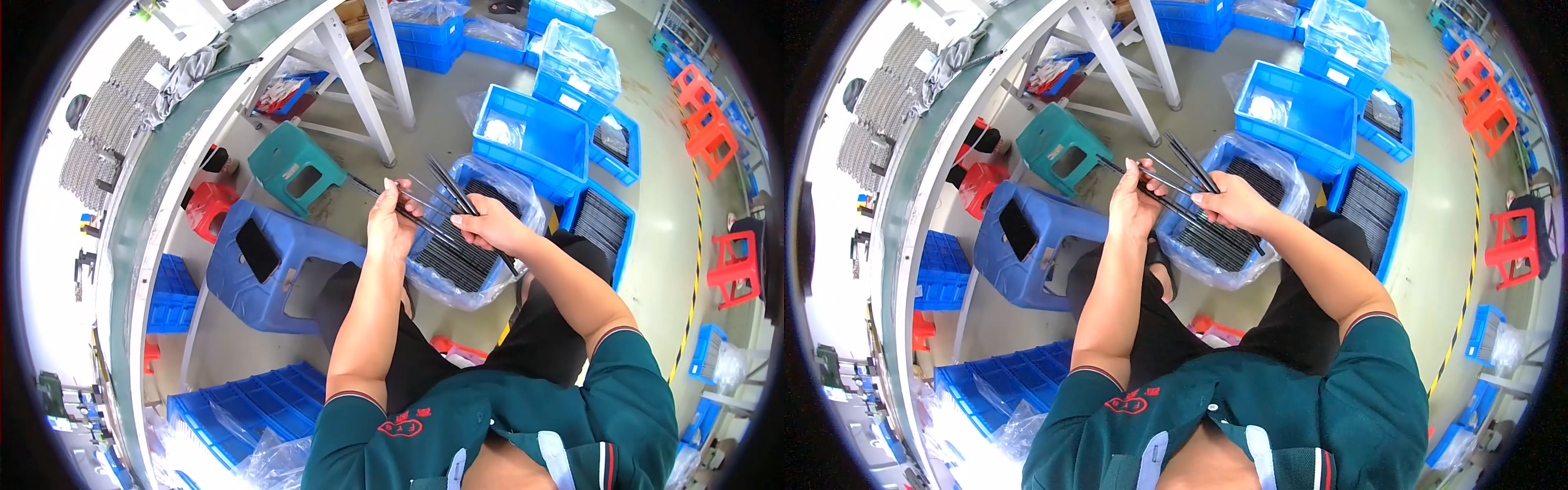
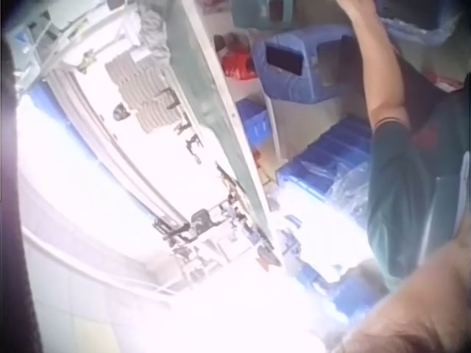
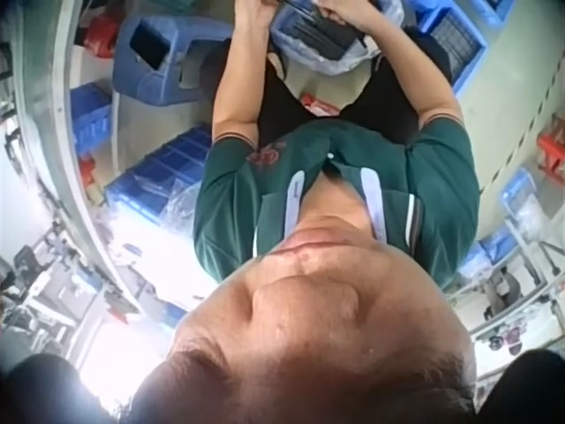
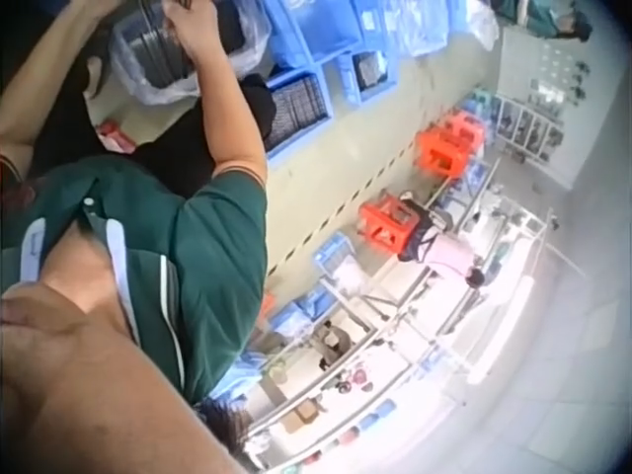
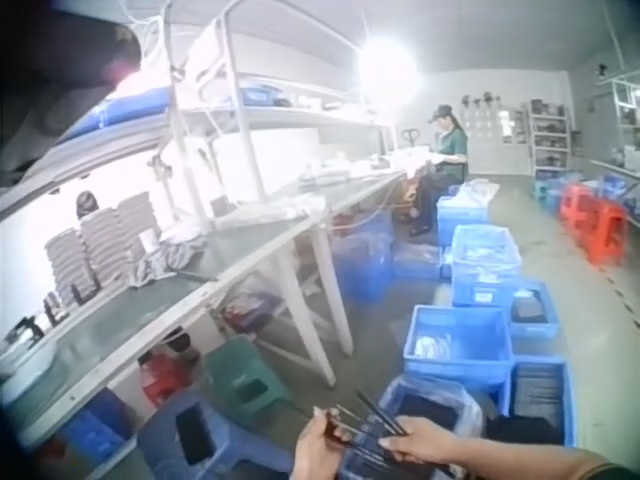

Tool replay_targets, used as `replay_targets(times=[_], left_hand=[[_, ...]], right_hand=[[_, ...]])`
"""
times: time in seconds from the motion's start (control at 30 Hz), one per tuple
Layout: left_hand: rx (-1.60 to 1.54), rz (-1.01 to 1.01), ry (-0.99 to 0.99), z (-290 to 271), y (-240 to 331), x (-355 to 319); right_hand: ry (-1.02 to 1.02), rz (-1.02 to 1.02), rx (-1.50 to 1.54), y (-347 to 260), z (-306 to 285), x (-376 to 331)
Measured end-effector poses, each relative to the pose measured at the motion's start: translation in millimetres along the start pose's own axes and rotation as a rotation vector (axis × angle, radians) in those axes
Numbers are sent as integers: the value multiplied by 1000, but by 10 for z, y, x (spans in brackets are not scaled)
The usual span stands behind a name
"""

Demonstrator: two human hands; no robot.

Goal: Sorting and organizing black component rods into a tray within a blue storage bin.

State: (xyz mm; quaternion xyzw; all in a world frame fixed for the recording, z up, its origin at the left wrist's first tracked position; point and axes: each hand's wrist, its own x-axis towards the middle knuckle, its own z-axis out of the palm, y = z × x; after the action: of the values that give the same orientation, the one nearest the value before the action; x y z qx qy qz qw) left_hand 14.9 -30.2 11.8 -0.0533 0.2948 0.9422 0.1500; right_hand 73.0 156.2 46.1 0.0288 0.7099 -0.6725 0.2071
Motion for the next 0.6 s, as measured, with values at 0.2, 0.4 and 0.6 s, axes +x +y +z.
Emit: replay_targets(times=[0.2, 0.4, 0.6], left_hand=[[111, -31, -41, 55, -211, -37], [280, -67, -70, 173, -498, -152], [253, -154, -9, 159, -354, -109]], right_hand=[[65, 8, 41, -4, 53, 35], [108, -11, 171, -19, 117, 148], [185, -120, 77, 68, -148, 330]])
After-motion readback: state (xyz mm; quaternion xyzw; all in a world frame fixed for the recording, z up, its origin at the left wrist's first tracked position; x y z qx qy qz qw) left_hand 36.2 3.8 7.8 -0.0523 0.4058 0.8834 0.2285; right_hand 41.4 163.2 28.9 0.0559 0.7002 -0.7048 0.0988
